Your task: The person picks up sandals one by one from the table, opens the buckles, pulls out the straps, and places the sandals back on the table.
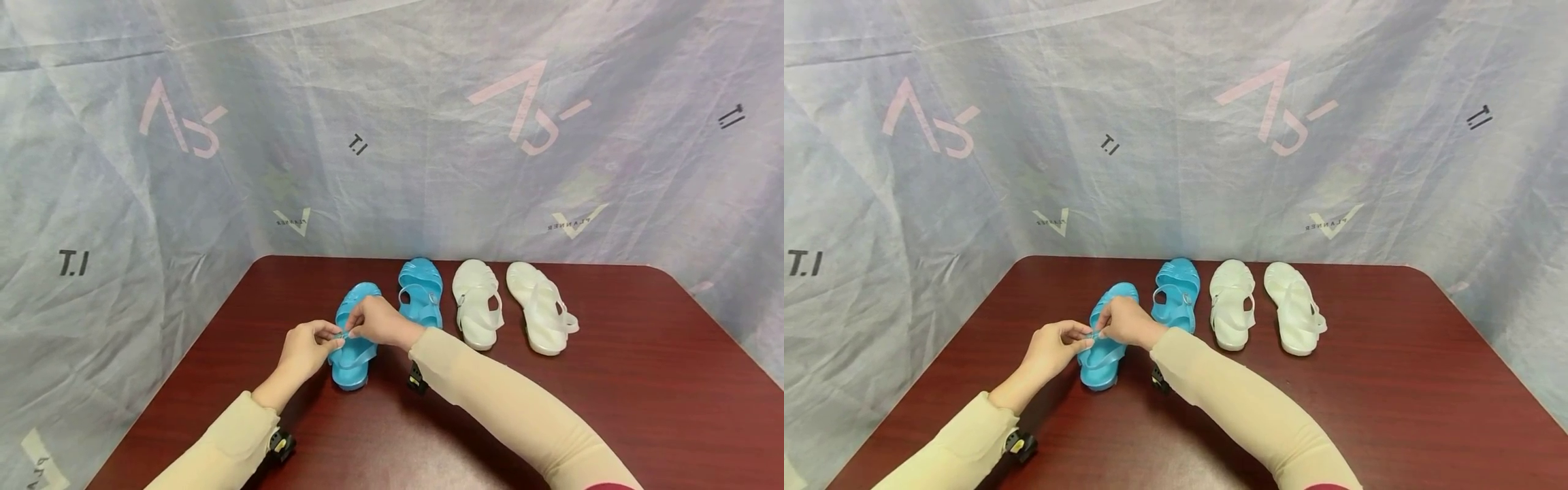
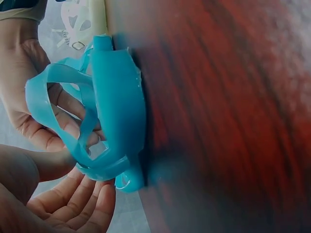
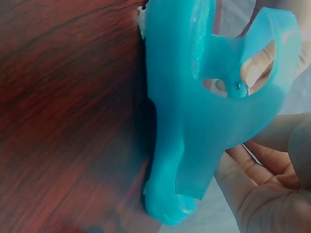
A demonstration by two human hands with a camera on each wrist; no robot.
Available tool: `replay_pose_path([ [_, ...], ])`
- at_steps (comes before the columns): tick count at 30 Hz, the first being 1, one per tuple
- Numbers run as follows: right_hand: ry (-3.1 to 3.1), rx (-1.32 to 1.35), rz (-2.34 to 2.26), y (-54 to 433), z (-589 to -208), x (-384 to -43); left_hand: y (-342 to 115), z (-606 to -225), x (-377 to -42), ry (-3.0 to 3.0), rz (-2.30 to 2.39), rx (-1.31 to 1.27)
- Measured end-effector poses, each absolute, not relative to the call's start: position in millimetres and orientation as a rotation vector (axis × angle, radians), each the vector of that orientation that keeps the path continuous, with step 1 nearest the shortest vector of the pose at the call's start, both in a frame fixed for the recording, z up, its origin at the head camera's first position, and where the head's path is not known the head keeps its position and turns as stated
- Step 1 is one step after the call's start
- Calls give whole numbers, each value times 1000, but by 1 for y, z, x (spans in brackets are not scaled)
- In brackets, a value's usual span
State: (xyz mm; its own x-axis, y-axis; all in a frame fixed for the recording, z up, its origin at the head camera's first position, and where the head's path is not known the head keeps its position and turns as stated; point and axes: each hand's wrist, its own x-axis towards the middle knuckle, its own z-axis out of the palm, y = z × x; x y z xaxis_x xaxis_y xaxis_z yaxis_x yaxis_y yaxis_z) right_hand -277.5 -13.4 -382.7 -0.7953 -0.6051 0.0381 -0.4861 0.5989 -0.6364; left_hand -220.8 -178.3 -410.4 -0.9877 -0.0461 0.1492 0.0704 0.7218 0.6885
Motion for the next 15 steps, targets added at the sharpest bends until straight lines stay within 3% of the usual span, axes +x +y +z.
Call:
replay_pose_path([
  [15,2687,-871,-856,-13,-380,-273,-171,-412,-222,-2747,-1041,-40],
])
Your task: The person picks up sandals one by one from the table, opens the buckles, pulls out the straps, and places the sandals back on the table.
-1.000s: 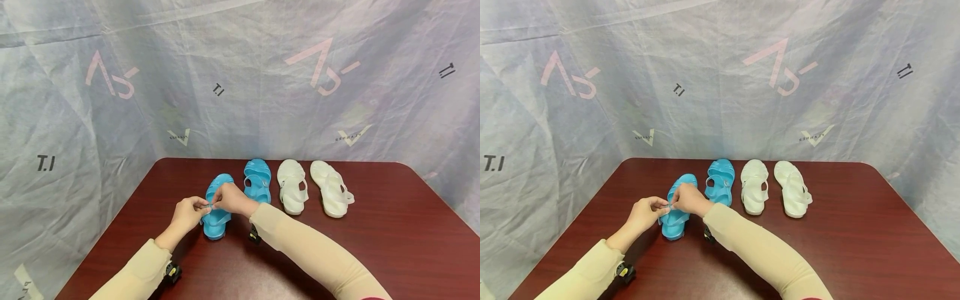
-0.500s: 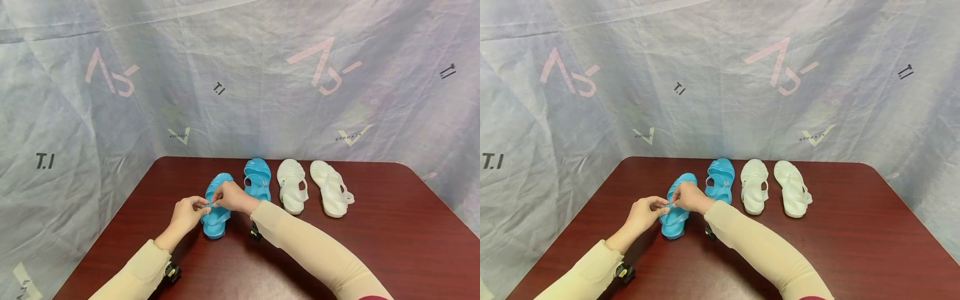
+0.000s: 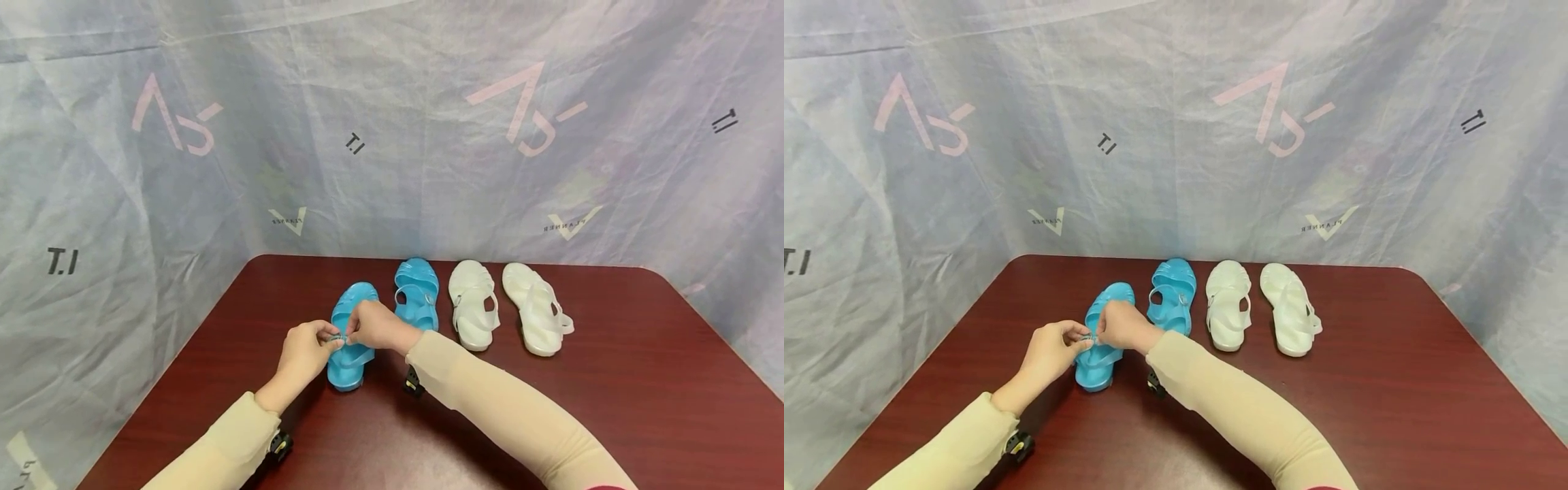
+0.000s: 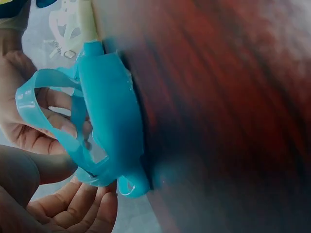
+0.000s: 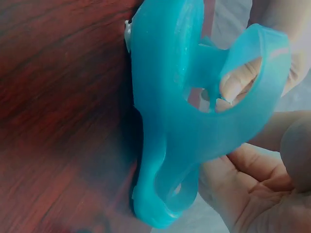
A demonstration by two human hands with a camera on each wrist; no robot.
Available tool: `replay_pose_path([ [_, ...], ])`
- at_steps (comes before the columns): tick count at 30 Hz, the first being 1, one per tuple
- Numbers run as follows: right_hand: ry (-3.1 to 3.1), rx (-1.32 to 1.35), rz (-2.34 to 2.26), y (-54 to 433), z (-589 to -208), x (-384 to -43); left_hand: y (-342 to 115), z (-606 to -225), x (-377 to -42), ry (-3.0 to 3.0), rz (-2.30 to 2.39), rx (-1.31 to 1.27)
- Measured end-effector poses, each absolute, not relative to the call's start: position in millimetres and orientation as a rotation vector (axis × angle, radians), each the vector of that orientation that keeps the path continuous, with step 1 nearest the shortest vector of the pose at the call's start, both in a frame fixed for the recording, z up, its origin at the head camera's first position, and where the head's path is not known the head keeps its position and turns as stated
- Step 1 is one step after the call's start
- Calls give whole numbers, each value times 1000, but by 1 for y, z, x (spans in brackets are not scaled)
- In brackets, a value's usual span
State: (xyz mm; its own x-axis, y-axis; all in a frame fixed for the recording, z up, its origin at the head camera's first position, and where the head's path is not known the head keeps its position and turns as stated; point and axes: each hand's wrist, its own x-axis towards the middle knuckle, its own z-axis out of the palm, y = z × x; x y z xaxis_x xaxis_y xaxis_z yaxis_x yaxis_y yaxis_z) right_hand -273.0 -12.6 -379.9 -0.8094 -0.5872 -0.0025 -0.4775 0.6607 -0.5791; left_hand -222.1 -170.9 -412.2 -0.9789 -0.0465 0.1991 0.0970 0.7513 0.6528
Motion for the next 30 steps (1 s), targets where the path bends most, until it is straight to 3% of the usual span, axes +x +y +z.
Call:
replay_pose_path([
  [30,2632,-828,-980,-2,-388,-280,-177,-413,-228,-2790,-1072,1],
])
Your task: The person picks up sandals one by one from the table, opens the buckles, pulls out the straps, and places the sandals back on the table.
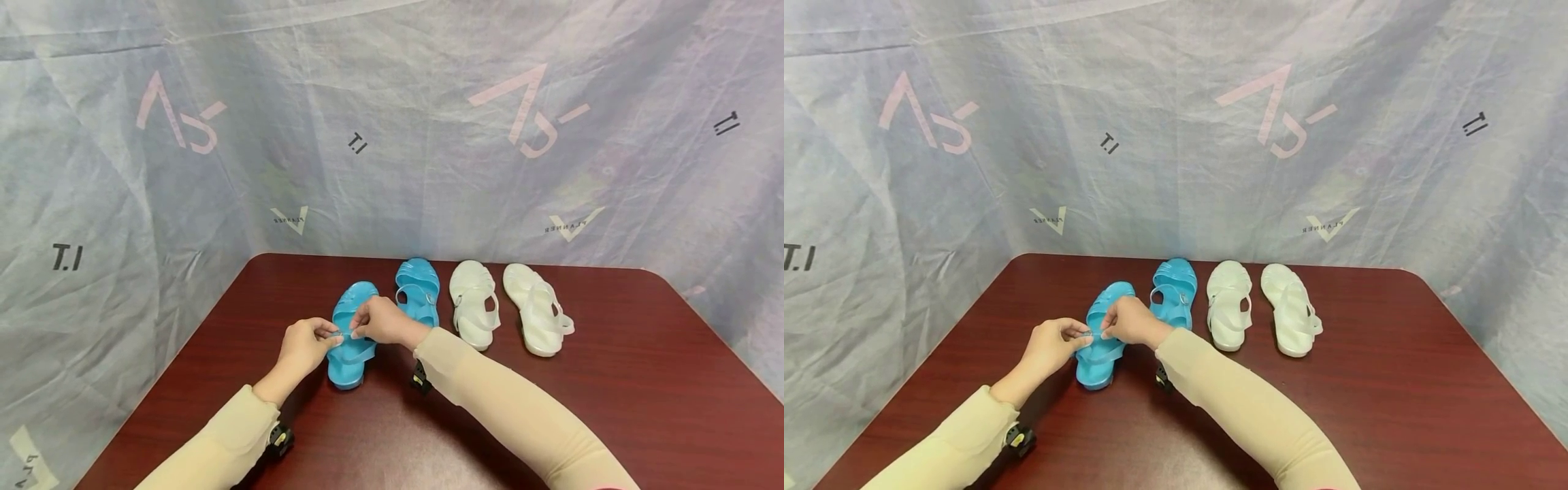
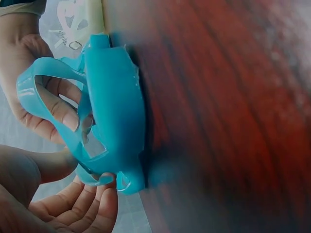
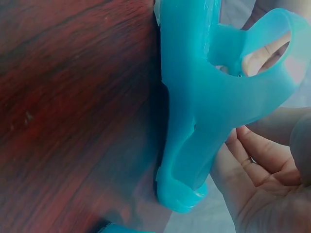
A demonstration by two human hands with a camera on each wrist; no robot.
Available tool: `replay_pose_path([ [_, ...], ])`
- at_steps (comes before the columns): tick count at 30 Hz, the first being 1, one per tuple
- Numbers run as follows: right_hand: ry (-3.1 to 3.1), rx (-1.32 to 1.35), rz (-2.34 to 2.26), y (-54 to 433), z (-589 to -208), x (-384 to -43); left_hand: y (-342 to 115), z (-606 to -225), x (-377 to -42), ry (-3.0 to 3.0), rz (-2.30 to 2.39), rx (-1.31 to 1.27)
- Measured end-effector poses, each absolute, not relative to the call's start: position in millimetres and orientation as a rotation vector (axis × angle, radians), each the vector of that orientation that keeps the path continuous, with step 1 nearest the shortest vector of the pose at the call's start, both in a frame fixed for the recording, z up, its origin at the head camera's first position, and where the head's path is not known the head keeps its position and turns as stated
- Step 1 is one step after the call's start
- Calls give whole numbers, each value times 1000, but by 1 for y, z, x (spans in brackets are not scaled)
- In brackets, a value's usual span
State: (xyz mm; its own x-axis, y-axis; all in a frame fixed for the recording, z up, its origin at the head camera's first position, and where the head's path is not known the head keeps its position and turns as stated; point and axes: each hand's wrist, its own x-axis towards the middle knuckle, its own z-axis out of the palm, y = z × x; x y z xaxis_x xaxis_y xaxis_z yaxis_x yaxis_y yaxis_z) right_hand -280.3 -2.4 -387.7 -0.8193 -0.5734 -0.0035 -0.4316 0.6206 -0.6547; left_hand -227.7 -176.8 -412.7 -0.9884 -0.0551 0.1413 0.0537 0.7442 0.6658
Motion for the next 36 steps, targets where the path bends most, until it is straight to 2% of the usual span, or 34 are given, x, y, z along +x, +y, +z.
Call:
replay_pose_path([
  [23,2624,-826,-1002,-1,-389,-272,-179,-412,-228,-2784,-1202,82],
  [36,2572,-865,-1154,-6,-393,-277,-184,-407,-233,-2840,-1123,-89],
])
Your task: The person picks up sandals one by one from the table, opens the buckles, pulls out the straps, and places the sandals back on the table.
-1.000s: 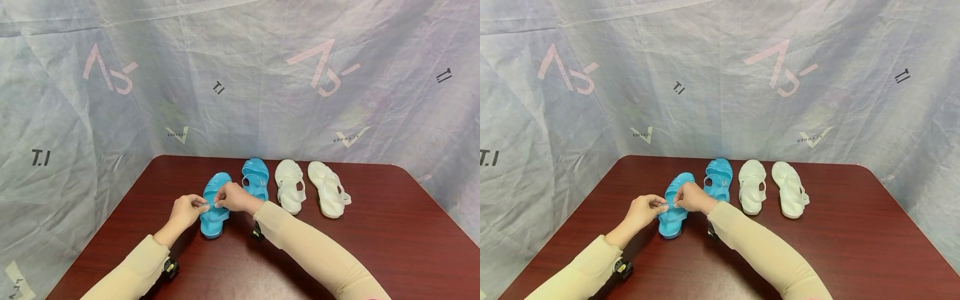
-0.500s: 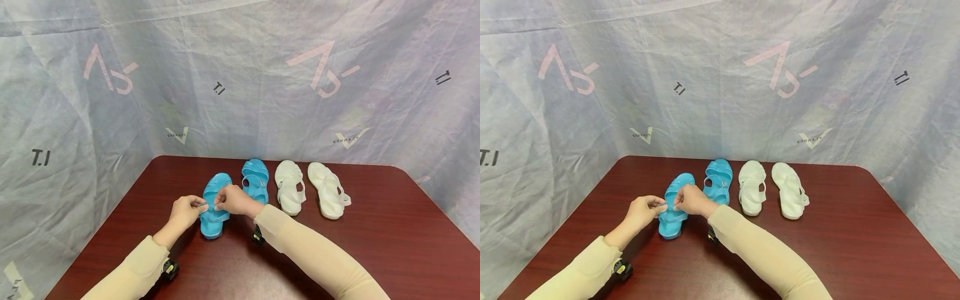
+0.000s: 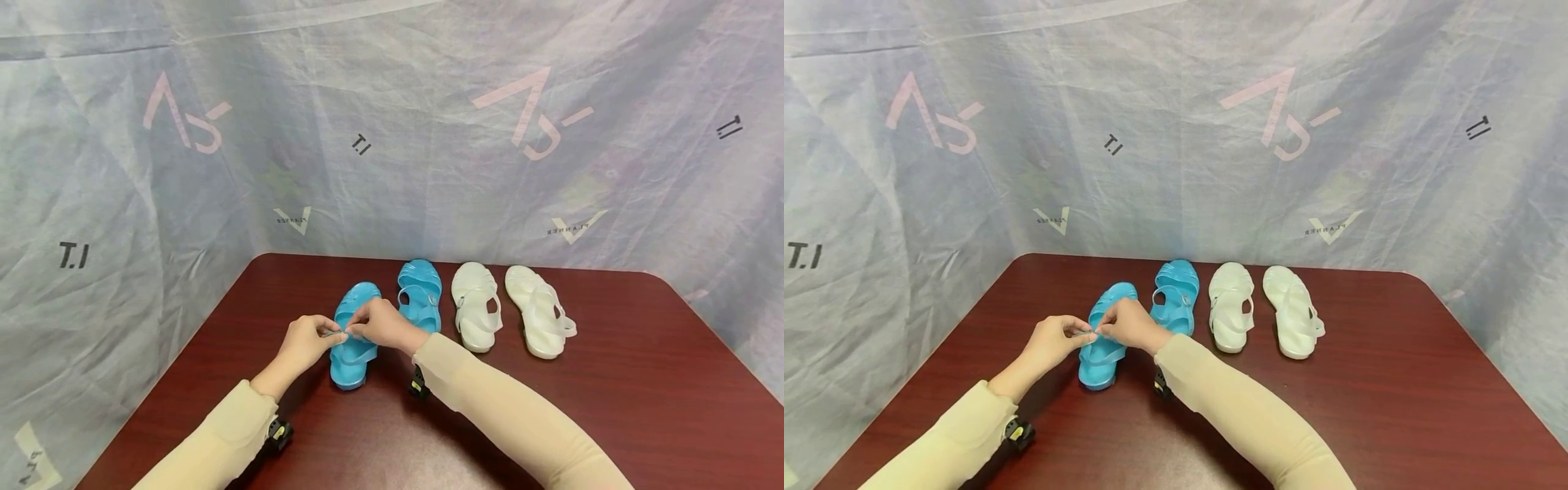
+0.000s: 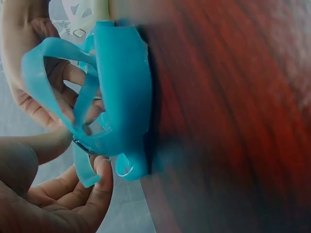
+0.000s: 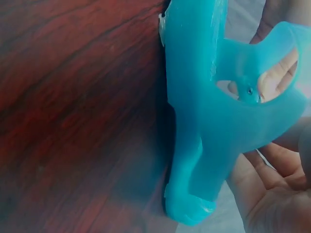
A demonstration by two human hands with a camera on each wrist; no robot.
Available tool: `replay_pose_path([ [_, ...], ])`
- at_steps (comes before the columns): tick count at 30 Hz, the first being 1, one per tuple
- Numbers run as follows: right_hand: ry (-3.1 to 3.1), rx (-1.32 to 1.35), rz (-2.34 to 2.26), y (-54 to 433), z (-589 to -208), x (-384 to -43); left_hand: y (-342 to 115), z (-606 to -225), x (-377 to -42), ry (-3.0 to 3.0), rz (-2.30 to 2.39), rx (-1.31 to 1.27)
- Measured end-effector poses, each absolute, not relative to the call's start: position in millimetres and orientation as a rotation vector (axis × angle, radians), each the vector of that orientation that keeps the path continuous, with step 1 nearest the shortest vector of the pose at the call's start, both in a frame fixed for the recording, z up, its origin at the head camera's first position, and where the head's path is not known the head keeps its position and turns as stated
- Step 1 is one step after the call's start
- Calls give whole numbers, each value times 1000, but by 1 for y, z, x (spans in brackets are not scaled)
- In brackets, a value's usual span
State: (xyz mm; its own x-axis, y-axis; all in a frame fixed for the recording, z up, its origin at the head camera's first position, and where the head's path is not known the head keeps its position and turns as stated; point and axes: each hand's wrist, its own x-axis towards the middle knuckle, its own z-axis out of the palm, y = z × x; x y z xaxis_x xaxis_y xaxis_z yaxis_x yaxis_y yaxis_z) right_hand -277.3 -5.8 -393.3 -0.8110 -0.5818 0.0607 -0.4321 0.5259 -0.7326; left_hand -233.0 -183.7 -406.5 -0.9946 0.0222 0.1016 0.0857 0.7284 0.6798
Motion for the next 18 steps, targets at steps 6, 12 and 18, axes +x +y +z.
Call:
replay_pose_path([
  [6,2537,-852,-1219,-10,-393,-278,-185,-404,-235,-2835,-1135,-46],
  [12,2566,-919,-1168,-13,-390,-276,-186,-404,-235,-2803,-1182,34],
  [18,2641,-941,-1060,-17,-394,-272,-191,-408,-230,-2762,-1314,89],
])
